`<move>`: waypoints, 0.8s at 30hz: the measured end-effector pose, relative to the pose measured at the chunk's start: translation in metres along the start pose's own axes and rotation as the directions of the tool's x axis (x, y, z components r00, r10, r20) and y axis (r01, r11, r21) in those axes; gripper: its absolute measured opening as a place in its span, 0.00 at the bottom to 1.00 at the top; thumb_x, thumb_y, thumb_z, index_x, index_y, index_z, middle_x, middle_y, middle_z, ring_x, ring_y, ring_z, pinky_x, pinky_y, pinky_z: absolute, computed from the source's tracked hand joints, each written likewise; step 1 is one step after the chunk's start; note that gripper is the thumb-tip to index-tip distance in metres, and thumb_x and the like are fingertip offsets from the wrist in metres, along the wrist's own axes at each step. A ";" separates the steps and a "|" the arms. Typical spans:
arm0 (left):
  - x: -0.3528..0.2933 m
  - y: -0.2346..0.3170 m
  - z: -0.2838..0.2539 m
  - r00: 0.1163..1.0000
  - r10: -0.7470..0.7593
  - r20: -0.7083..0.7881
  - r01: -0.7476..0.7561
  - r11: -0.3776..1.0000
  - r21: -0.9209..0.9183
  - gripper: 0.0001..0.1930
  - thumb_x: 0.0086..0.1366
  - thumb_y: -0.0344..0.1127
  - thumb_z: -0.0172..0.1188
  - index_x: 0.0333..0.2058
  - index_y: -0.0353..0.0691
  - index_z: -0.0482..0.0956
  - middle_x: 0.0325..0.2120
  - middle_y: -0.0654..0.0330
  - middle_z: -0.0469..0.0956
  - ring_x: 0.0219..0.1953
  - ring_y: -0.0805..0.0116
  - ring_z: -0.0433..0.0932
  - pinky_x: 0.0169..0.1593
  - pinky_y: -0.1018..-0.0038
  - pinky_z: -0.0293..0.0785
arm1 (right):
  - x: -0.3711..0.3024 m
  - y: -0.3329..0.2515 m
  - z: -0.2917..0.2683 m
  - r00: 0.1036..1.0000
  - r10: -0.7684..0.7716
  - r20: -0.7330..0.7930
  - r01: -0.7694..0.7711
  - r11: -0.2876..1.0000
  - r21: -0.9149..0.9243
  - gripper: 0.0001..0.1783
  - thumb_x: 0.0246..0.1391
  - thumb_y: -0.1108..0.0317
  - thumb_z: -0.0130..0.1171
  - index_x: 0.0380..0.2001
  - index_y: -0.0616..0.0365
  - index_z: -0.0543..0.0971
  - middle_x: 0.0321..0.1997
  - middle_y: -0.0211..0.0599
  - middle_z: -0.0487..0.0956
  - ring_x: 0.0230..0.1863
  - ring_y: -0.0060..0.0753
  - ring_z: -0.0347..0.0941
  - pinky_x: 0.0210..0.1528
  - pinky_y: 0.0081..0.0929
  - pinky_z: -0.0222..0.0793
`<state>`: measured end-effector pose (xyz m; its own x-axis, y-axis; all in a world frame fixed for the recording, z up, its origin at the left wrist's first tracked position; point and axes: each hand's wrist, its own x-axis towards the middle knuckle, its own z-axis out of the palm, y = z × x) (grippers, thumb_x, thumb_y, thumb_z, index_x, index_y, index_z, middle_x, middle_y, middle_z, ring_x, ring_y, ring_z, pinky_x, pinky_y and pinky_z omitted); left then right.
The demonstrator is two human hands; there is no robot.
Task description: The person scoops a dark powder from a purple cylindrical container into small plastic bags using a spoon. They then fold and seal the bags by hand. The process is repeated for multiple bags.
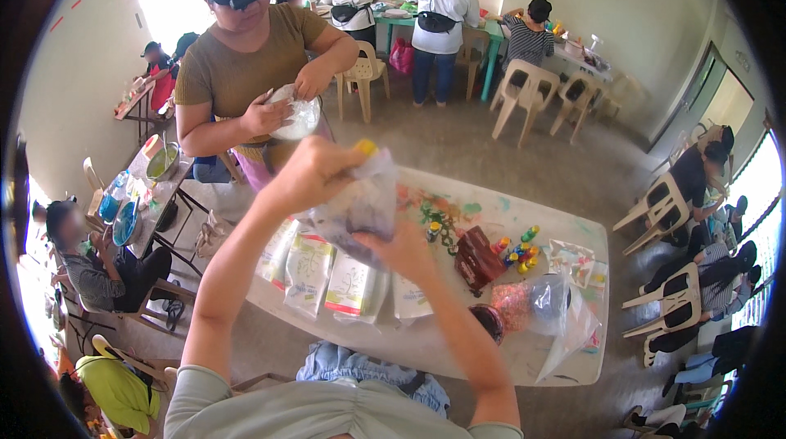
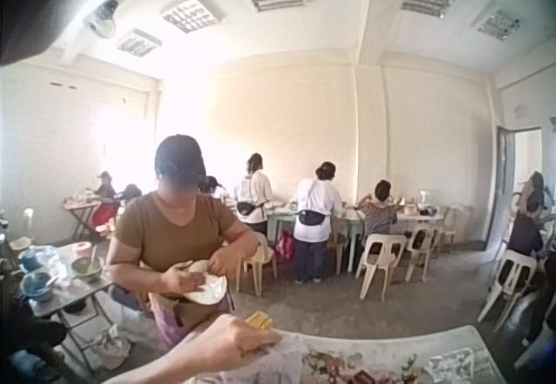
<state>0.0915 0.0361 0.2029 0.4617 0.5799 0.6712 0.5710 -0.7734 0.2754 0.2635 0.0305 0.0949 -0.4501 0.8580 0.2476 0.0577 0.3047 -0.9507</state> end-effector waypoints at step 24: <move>0.007 0.007 -0.006 1.000 0.023 -0.003 -0.023 0.998 -0.062 0.09 0.41 0.25 0.60 0.26 0.37 0.76 0.17 0.51 0.73 0.21 0.53 0.72 0.24 0.69 0.67 | 0.023 -0.043 -0.011 0.991 0.072 0.110 -0.082 0.993 0.086 0.14 0.38 0.73 0.65 0.32 0.62 0.75 0.30 0.27 0.76 0.34 0.17 0.69 0.36 0.19 0.66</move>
<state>0.0949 0.0329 0.2140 0.4722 0.5614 0.6796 0.5172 -0.8008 0.3022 0.2602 0.0415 0.1440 -0.5401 0.8269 0.1564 0.0177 0.1970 -0.9802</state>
